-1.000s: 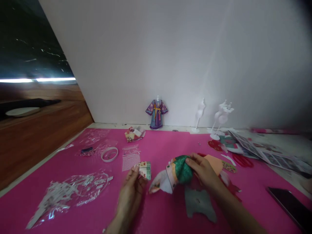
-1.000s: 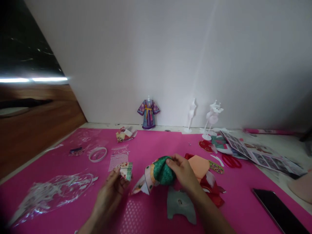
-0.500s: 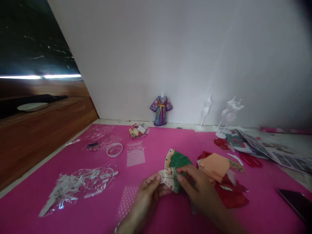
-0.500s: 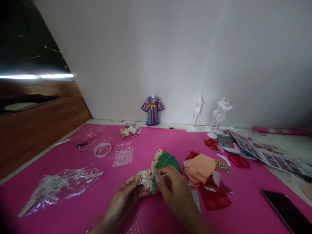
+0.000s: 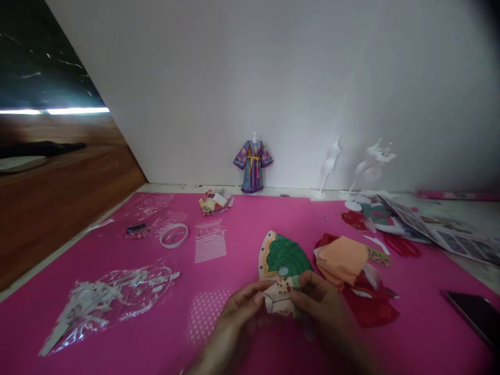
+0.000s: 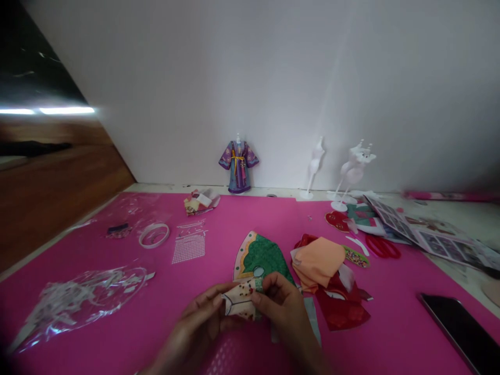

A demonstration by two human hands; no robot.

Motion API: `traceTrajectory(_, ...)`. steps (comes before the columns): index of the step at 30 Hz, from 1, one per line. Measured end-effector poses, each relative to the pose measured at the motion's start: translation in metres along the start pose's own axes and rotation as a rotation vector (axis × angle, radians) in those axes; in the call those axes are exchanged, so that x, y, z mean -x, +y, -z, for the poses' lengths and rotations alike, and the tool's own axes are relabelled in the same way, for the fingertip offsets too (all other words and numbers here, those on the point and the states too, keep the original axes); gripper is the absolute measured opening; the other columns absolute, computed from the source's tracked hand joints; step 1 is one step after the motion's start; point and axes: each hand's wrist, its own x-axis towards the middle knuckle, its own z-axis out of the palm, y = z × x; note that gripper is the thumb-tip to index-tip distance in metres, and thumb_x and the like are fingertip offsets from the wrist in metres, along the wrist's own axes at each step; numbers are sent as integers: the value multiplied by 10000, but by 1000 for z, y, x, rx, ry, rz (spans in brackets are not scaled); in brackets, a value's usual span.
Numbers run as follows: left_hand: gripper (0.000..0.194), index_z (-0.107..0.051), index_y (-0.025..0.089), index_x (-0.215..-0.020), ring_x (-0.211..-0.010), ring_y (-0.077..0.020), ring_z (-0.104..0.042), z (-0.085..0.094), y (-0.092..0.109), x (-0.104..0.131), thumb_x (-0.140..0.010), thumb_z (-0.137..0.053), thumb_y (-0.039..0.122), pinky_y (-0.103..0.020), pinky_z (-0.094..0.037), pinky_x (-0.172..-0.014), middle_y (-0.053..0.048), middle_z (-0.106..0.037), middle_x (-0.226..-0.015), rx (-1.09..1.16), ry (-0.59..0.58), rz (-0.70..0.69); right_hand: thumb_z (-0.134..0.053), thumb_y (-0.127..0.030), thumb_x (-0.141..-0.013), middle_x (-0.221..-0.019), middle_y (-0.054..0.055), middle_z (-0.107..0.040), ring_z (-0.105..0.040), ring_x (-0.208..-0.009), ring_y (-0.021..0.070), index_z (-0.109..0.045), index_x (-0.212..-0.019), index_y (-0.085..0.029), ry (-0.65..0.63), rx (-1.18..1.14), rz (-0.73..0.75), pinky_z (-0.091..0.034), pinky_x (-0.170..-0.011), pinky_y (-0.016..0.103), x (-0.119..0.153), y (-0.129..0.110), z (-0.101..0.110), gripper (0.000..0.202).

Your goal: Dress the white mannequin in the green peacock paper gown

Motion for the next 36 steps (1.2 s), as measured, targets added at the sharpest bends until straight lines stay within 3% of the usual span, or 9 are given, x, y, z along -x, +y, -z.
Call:
traceTrajectory(3,277,-641,167,-1016,-942,-236,-663,0,-1,1,-807,-703,339,-342,-503,-820,-103,-705,-1038,-62,7,-34,-864,-382,-572,-585,-63,-570,-470,-438,58,-512,-708,-203,17,-10,17,-348,-382,159,1,-2,-2,418)
traceTrajectory(9,195,-611,176,-829,-721,-114,-633,16,-7,-4,-764,-763,281,-232,-470,-692,0,-700,-812,-252,74,-56,-876,-379,-556,-611,-46,-589,-539,-517,97,-543,-729,-202,3,-29,31,-448,-470,200,6,-7,-4,415)
traceTrajectory(16,211,-629,194,-912,-727,-109,-641,18,-1,-1,-773,-757,288,-222,-446,-703,2,-723,-795,-259,103,-43,-830,-395,-650,-662,-6,-657,-618,-563,145,-594,-819,-201,61,-52,3,-503,-477,234,10,-19,2,349)
traceTrajectory(21,275,-626,190,-895,-696,-111,-631,19,-1,0,-716,-797,310,-217,-437,-681,4,-716,-746,-304,128,-59,-846,-360,-634,-673,-12,-665,-631,-570,142,-594,-824,-207,19,-80,5,-518,-481,230,10,-26,5,351)
traceTrajectory(26,258,-623,194,-877,-662,-102,-607,19,0,-1,-710,-796,289,-204,-415,-642,16,-694,-713,-317,126,-71,-863,-323,-609,-691,-21,-668,-612,-531,122,-576,-859,-221,-20,-90,38,-467,-382,179,10,-23,5,395)
traceTrajectory(32,362,-618,194,-1035,-847,-215,-653,10,1,-1,-749,-734,384,-324,-477,-741,-76,-696,-980,-214,17,-12,-885,-306,-555,-677,-26,-665,-609,-501,130,-558,-878,-220,-8,-108,8,-430,-310,161,9,-14,2,468)
traceTrajectory(36,288,-646,186,-904,-731,-150,-641,13,-6,-5,-701,-800,319,-272,-476,-707,-27,-706,-840,-299,12,-11,-893,-311,-541,-667,-15,-686,-634,-546,134,-571,-856,-210,16,-91,-16,-513,-456,215,10,-17,-1,462)
